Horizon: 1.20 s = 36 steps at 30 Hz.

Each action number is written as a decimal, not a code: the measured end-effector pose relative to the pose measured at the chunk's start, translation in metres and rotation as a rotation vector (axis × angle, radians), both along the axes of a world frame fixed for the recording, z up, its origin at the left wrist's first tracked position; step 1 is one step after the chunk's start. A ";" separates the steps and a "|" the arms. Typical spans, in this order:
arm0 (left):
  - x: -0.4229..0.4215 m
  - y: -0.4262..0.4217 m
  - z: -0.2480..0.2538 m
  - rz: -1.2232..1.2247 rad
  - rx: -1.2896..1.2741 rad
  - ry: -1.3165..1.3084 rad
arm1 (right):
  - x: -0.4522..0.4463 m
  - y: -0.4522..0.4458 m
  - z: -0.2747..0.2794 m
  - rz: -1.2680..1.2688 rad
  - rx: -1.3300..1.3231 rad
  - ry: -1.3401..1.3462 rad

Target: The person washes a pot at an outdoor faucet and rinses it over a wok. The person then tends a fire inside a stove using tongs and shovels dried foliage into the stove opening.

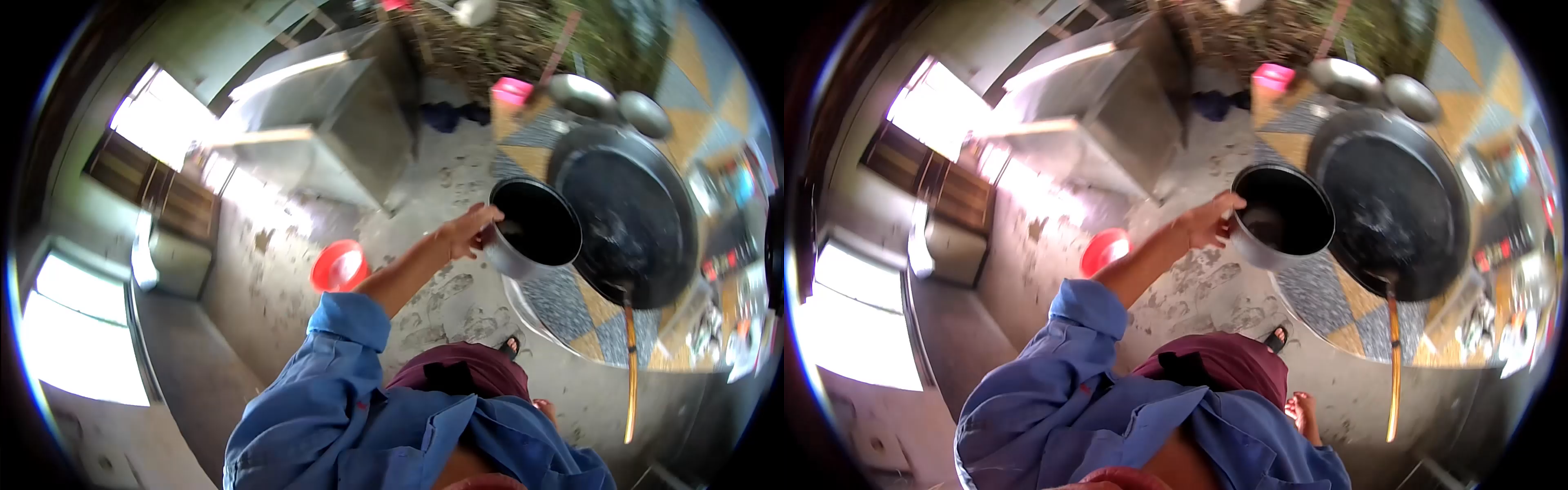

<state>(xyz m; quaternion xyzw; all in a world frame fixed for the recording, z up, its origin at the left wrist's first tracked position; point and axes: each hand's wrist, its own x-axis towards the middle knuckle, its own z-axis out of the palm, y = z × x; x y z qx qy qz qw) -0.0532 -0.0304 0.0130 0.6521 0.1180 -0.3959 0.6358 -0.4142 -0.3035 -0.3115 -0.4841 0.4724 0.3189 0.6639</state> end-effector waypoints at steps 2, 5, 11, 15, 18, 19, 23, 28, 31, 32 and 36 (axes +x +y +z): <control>-0.040 0.075 -0.025 0.166 -0.072 -0.011 | -0.015 0.012 -0.013 0.124 -0.086 0.032; -0.111 0.184 -0.043 0.470 -0.055 -0.119 | 0.007 0.034 -0.033 0.284 -0.231 0.031; -0.276 0.354 -0.102 1.059 0.075 -0.187 | 0.065 0.084 -0.077 0.700 -0.250 -0.101; -0.372 0.410 -0.142 1.489 -0.046 -0.018 | 0.105 0.124 -0.109 0.945 -0.142 -0.232; -0.427 0.438 -0.160 1.583 -0.306 0.251 | 0.147 0.210 -0.027 1.035 -0.229 -0.158; -0.431 0.436 -0.149 1.703 -0.330 0.230 | 0.158 0.240 -0.003 1.060 -0.245 -0.137; -0.442 0.464 -0.148 1.959 -0.472 0.237 | 0.198 0.336 0.046 1.147 -0.274 -0.113; -0.434 0.557 -0.165 2.020 -0.409 0.186 | 0.244 0.431 0.047 1.213 -0.309 -0.086; -0.430 0.627 -0.182 2.110 -0.449 0.061 | 0.279 0.495 0.028 1.282 -0.324 -0.084; -0.429 0.645 -0.173 2.102 -0.371 0.146 | 0.290 0.519 0.017 1.235 -0.341 -0.068; -0.454 0.698 -0.198 2.216 -0.493 0.132 | 0.352 0.653 0.023 1.363 -0.206 -0.131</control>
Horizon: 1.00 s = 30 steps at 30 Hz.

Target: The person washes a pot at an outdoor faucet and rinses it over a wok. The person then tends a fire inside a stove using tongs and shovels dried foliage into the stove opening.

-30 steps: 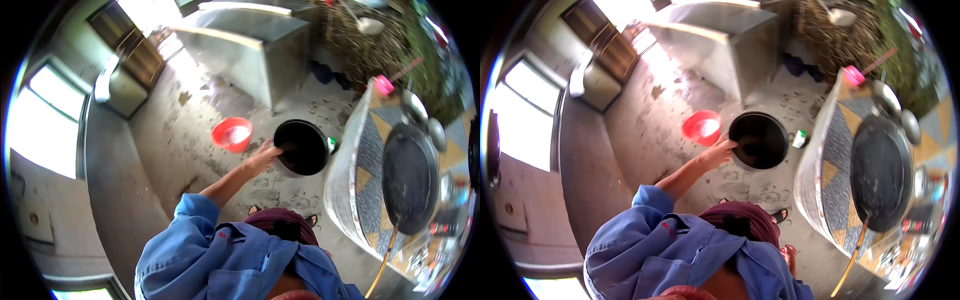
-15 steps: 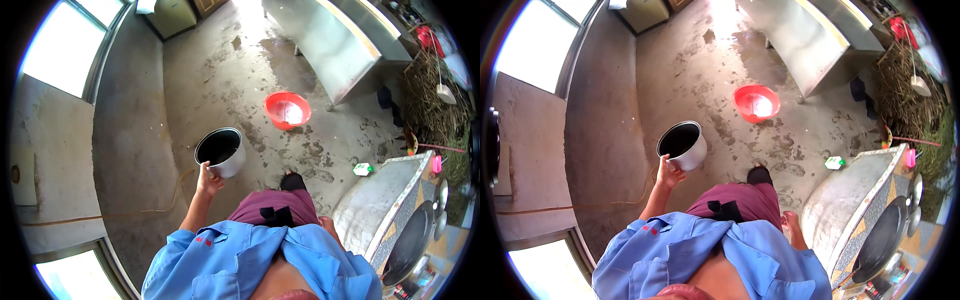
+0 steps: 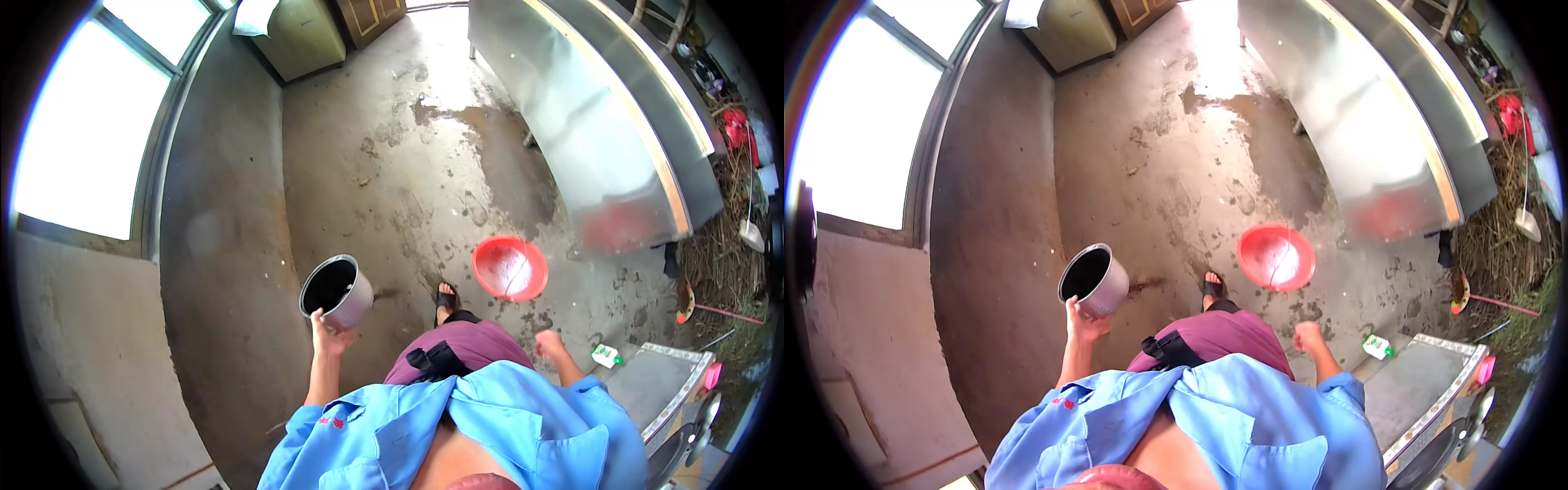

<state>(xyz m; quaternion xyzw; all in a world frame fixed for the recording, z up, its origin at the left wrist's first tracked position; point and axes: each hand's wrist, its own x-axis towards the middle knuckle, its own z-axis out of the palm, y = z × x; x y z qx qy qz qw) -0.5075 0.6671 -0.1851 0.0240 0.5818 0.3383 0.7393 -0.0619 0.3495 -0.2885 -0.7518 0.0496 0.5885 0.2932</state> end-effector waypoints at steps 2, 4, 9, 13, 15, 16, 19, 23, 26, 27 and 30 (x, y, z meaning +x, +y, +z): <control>0.004 0.011 0.028 0.046 -0.100 0.112 | 0.012 0.088 0.039 0.088 0.127 -0.061; 0.007 0.025 0.028 0.135 -0.097 0.118 | 0.033 0.169 0.050 0.208 0.158 -0.121; 0.008 0.093 0.014 0.300 -0.181 0.078 | 0.072 0.346 0.067 0.356 0.329 -0.204; 0.024 0.193 0.004 0.284 -0.098 0.002 | 0.093 0.417 0.052 0.280 0.345 -0.176; 0.040 0.259 0.006 0.259 -0.059 -0.012 | 0.099 0.426 0.032 0.224 0.212 -0.153; 0.049 0.289 0.009 0.232 -0.044 -0.017 | 0.096 0.426 0.037 0.275 0.135 -0.177; 0.089 0.389 0.034 0.124 -0.009 -0.015 | 0.084 0.442 0.058 0.390 -0.008 -0.101; 0.147 0.510 0.052 -0.082 0.070 -0.033 | 0.074 0.473 0.051 0.284 -0.081 -0.051; 0.194 0.598 0.039 -0.174 0.115 -0.091 | 0.083 0.522 0.061 0.523 -0.035 -0.086; 0.215 0.625 0.040 -0.196 0.128 -0.078 | 0.092 0.540 0.054 0.557 -0.021 -0.099; 0.251 0.693 0.010 -0.269 0.192 -0.159 | 0.117 0.598 0.028 0.324 0.001 -0.029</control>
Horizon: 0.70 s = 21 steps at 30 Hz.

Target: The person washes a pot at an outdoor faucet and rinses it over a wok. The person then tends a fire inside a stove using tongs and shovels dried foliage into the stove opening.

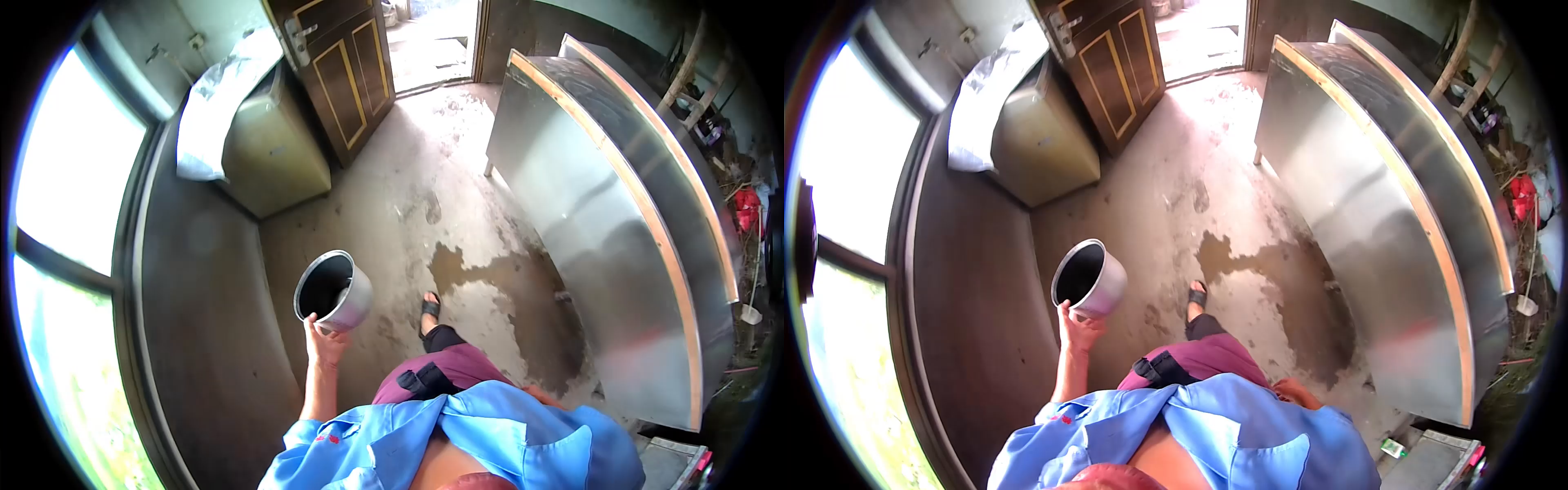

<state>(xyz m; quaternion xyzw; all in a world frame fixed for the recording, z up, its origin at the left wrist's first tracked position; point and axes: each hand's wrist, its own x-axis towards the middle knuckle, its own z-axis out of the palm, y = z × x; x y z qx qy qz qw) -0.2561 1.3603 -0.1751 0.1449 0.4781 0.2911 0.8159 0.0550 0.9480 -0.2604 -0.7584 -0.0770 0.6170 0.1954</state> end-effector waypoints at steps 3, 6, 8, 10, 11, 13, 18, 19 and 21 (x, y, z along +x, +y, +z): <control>0.054 0.061 0.021 0.050 -0.087 -0.033 | 0.039 0.103 0.020 -0.097 -0.061 -0.104; 0.069 0.113 0.017 0.031 -0.119 0.008 | 0.099 0.201 0.008 -0.080 0.013 -0.105; 0.091 0.143 0.027 0.062 -0.114 0.061 | 0.147 0.258 -0.013 -0.064 0.134 -0.005; 0.117 0.176 0.042 0.135 -0.086 0.115 | 0.179 0.334 0.020 -0.177 0.208 -0.048; 0.125 0.197 0.040 0.125 -0.083 0.098 | 0.200 0.367 0.023 -0.105 0.234 -0.085; 0.148 0.240 0.038 0.124 -0.083 0.128 | 0.236 0.423 0.024 -0.158 0.324 -0.106; 0.235 0.362 0.039 0.079 -0.044 0.119 | 0.295 0.486 -0.012 -0.332 0.215 -0.053; 0.254 0.386 0.036 0.041 -0.073 0.100 | 0.294 0.486 -0.013 -0.346 0.197 -0.061; 0.301 0.436 0.032 -0.057 -0.055 0.059 | 0.298 0.487 -0.009 -0.250 0.081 -0.153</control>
